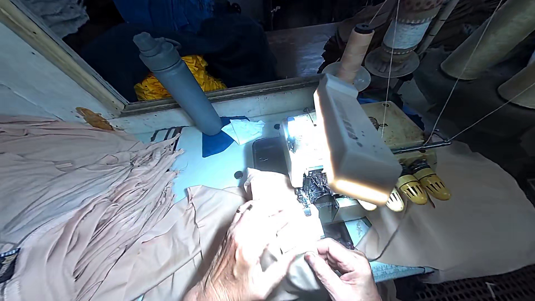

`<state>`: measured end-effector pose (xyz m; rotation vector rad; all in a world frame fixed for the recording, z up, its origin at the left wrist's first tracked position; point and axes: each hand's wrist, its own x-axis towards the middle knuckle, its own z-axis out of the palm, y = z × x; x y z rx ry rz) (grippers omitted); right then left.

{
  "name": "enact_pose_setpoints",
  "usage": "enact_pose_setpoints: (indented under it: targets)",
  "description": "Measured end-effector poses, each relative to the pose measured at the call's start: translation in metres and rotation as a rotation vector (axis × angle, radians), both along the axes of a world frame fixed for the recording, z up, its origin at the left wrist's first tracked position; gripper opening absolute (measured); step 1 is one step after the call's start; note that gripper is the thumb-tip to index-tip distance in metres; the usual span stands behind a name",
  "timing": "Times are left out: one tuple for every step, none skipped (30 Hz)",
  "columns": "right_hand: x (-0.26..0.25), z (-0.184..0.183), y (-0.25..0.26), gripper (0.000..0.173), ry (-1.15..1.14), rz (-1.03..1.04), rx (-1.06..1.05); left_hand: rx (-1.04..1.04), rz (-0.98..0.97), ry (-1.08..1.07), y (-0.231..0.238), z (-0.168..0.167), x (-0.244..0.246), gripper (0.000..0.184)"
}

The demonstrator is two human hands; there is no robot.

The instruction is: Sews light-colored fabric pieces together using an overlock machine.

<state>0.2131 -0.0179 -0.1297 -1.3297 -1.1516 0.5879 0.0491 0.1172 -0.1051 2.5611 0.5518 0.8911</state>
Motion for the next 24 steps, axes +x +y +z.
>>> enact_pose_setpoints:
  targets:
    - [0.000, 0.000, -0.001, 0.009, 0.005, 0.003, -0.005, 0.025, -0.028, 0.028, -0.002, -0.002, -0.001, 0.044]
    - [0.001, 0.000, -0.002, 0.009, 0.011, 0.008, -0.007, 0.062, -0.043, 0.055, -0.003, -0.007, -0.002, 0.043]
    - [0.001, 0.000, -0.003, 0.008, 0.020, 0.013, -0.010, 0.088, -0.043, 0.066, -0.004, -0.012, -0.002, 0.040]
    - [0.001, 0.000, -0.004, 0.008, 0.030, 0.017, -0.018, 0.087, -0.040, 0.054, -0.004, -0.015, -0.002, 0.037]
    - [0.000, 0.000, -0.005, 0.008, 0.036, 0.019, -0.031, 0.073, -0.037, 0.036, -0.004, -0.017, -0.002, 0.035]
    - [0.000, 0.000, -0.006, 0.008, 0.038, 0.014, -0.046, 0.050, -0.037, 0.018, -0.003, -0.017, -0.002, 0.034]
    - [-0.001, 0.000, -0.007, 0.008, 0.038, 0.008, -0.058, 0.029, -0.039, -0.004, -0.002, -0.017, -0.003, 0.033]
    - [-0.001, 0.000, -0.008, 0.007, 0.041, 0.007, -0.069, 0.009, -0.037, -0.024, 0.000, -0.017, -0.004, 0.032]
    - [-0.001, 0.000, -0.009, 0.007, 0.047, 0.007, -0.077, -0.016, -0.036, -0.050, 0.001, -0.016, -0.005, 0.031]
    - [-0.002, 0.000, -0.010, 0.007, 0.050, 0.008, -0.085, -0.056, -0.036, -0.093, 0.002, -0.015, -0.004, 0.028]
    - [-0.002, -0.001, -0.010, 0.006, 0.056, 0.012, -0.091, -0.114, -0.034, -0.145, 0.002, -0.013, -0.002, 0.025]
    - [-0.003, -0.001, -0.011, 0.006, 0.064, 0.021, -0.099, -0.184, -0.031, -0.209, 0.001, -0.010, 0.000, 0.022]
    - [-0.003, -0.001, -0.012, 0.005, 0.072, 0.028, -0.105, -0.254, -0.022, -0.274, 0.000, -0.006, 0.004, 0.017]
    - [-0.004, -0.001, -0.012, 0.005, 0.075, 0.034, -0.102, -0.305, -0.006, -0.326, -0.001, -0.001, 0.008, 0.013]
    - [-0.005, -0.002, -0.013, 0.005, 0.071, 0.029, -0.087, -0.330, 0.006, -0.353, -0.001, 0.005, 0.012, 0.010]
    - [-0.006, -0.004, -0.013, 0.006, 0.055, 0.014, -0.060, -0.337, 0.009, -0.351, 0.000, 0.011, 0.017, 0.010]
    - [-0.007, -0.007, -0.013, 0.007, 0.028, -0.012, -0.026, -0.329, 0.005, -0.331, 0.001, 0.015, 0.021, 0.011]
    - [-0.007, -0.011, -0.013, 0.008, 0.000, -0.041, 0.004, -0.297, -0.002, -0.283, 0.003, 0.019, 0.025, 0.014]
    - [-0.008, -0.015, -0.012, 0.008, -0.018, -0.072, 0.030, -0.246, -0.007, -0.216, 0.005, 0.020, 0.028, 0.016]
    - [-0.009, -0.019, -0.012, 0.007, -0.012, -0.097, 0.046, -0.210, -0.012, -0.163, 0.008, 0.021, 0.031, 0.019]
    - [-0.009, -0.021, -0.012, 0.006, 0.005, -0.116, 0.053, -0.192, -0.016, -0.135, 0.010, 0.021, 0.035, 0.020]
    - [-0.009, -0.024, -0.013, 0.005, 0.021, -0.127, 0.055, -0.189, -0.022, -0.114, 0.011, 0.020, 0.039, 0.020]
    - [-0.009, -0.025, -0.013, 0.005, 0.037, -0.129, 0.053, -0.194, -0.023, -0.101, 0.013, 0.019, 0.041, 0.020]
    - [-0.008, -0.026, -0.013, 0.005, 0.053, -0.125, 0.048, -0.200, -0.011, -0.097, 0.014, 0.017, 0.044, 0.019]
